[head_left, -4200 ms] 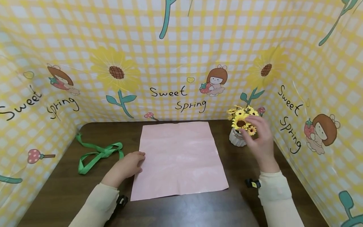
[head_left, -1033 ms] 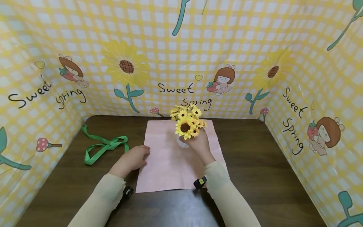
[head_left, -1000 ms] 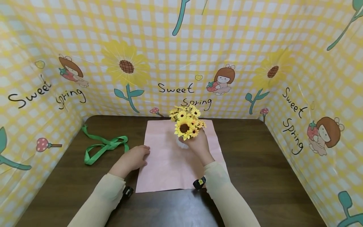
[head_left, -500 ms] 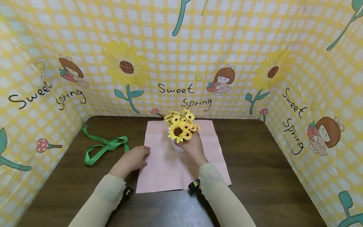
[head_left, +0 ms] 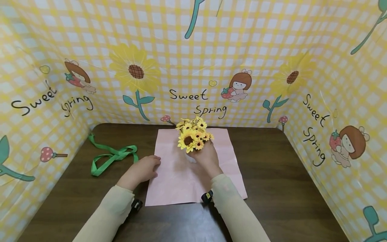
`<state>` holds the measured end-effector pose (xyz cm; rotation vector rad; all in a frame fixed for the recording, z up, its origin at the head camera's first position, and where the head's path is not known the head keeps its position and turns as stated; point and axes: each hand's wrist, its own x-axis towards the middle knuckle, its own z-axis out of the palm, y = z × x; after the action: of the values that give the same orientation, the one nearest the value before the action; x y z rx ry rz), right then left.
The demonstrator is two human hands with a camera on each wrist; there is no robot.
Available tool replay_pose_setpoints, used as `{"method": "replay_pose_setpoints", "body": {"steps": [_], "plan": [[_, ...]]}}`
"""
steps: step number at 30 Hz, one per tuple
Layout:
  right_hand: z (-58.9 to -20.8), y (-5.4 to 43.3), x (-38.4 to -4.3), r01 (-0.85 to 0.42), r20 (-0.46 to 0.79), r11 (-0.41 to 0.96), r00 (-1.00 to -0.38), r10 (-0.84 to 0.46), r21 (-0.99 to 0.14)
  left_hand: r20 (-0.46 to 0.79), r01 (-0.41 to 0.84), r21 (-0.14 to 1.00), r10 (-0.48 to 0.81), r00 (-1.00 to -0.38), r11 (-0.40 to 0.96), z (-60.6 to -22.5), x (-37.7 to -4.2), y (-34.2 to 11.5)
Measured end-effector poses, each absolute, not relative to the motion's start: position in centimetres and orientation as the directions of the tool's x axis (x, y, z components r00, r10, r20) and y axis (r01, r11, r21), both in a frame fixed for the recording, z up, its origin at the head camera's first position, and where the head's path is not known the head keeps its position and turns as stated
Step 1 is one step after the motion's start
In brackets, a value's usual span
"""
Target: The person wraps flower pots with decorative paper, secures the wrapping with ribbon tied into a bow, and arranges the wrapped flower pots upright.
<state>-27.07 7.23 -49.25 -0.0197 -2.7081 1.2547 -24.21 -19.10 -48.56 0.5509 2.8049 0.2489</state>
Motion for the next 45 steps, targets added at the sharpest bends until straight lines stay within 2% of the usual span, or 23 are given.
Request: {"method": "replay_pose_setpoints", "body": {"steps": [13, 22, 45], "plan": [[-48.6, 6.8, -27.5, -0.02, 0.098, 0.725, -0.993, 0.066, -0.688, -0.221, 0.373, 0.237, 0.423, -0.878, 0.897, -47.9, -24.7, -19.8], [-48.6, 7.2, -27.2, -0.006, 0.089, 0.692, -0.992, 0.084, -0.722, -0.173, 0.441, 0.188, 0.472, -0.865, 0.878, -47.3, -24.9, -19.3], [-48.9, 9.4, -26.9, -0.002, 0.064, 0.516, -0.993, 0.103, -0.857, -0.179, 0.455, 0.13, 0.472, -0.863, 0.881, -47.3, -24.7, -18.4]]}}
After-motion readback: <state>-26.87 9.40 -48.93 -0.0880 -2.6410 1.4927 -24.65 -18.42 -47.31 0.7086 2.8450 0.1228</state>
